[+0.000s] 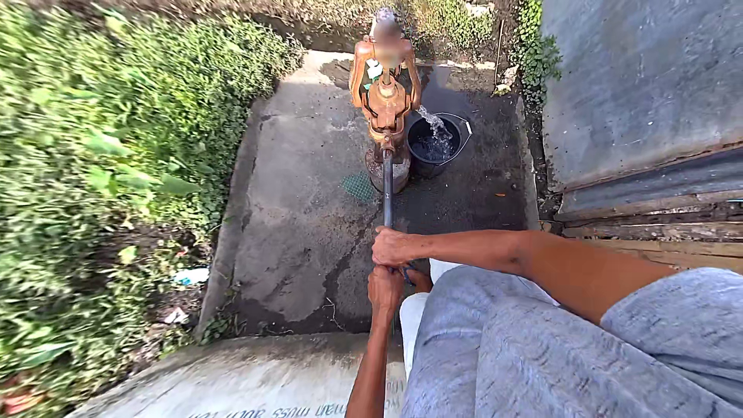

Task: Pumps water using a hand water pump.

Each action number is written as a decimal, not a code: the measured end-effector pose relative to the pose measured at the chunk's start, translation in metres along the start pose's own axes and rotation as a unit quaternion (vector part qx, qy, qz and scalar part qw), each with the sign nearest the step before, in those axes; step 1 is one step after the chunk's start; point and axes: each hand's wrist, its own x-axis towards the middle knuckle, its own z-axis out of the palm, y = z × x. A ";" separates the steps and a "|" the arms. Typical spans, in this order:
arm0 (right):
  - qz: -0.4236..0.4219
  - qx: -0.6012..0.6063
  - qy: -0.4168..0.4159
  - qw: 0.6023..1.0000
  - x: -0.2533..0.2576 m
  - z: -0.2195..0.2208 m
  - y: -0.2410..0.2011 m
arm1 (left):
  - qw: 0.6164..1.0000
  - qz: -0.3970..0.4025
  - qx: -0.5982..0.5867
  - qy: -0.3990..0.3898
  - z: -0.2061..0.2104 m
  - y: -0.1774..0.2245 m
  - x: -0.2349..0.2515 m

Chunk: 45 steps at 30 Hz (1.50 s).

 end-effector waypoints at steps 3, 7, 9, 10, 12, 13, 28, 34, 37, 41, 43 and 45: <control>0.013 -0.017 -0.019 1.000 0.022 0.013 0.006 | 0.998 -0.042 0.028 0.027 0.018 -0.009 0.028; 0.026 -0.026 -0.023 0.999 0.048 0.049 0.013 | 0.996 -0.064 0.055 0.043 0.053 -0.033 0.062; 0.046 -0.021 -0.039 0.998 0.065 0.067 0.020 | 0.995 -0.065 0.058 0.043 0.073 -0.047 0.090; 0.055 -0.021 -0.050 0.997 0.074 0.077 0.026 | 0.996 -0.067 0.050 0.037 0.084 -0.052 0.105; 0.076 0.006 -0.077 0.994 0.084 0.100 0.036 | 0.998 -0.065 -0.017 0.018 0.110 -0.059 0.127; 0.088 0.015 -0.091 0.992 0.086 0.106 0.040 | 0.997 -0.054 -0.055 0.019 0.118 -0.060 0.134; -0.010 0.012 0.024 1.000 -0.024 -0.014 -0.006 | 0.997 0.029 -0.057 -0.037 -0.012 0.004 -0.020; 0.010 0.000 -0.015 1.000 0.024 0.023 -0.001 | 0.995 -0.063 0.074 0.028 0.026 -0.019 0.027; 0.019 -0.011 -0.023 0.999 0.045 0.046 0.010 | 0.991 -0.069 0.102 0.044 0.051 -0.033 0.057; 0.055 -0.001 -0.053 0.997 0.079 0.088 0.031 | 0.993 -0.082 0.073 0.042 0.099 -0.057 0.114; 0.090 0.044 -0.090 0.991 0.083 0.105 0.036 | 0.997 -0.076 -0.011 0.031 0.125 -0.062 0.127; 0.087 0.055 -0.078 0.992 0.071 0.110 0.031 | 0.995 -0.064 -0.059 0.038 0.132 -0.062 0.115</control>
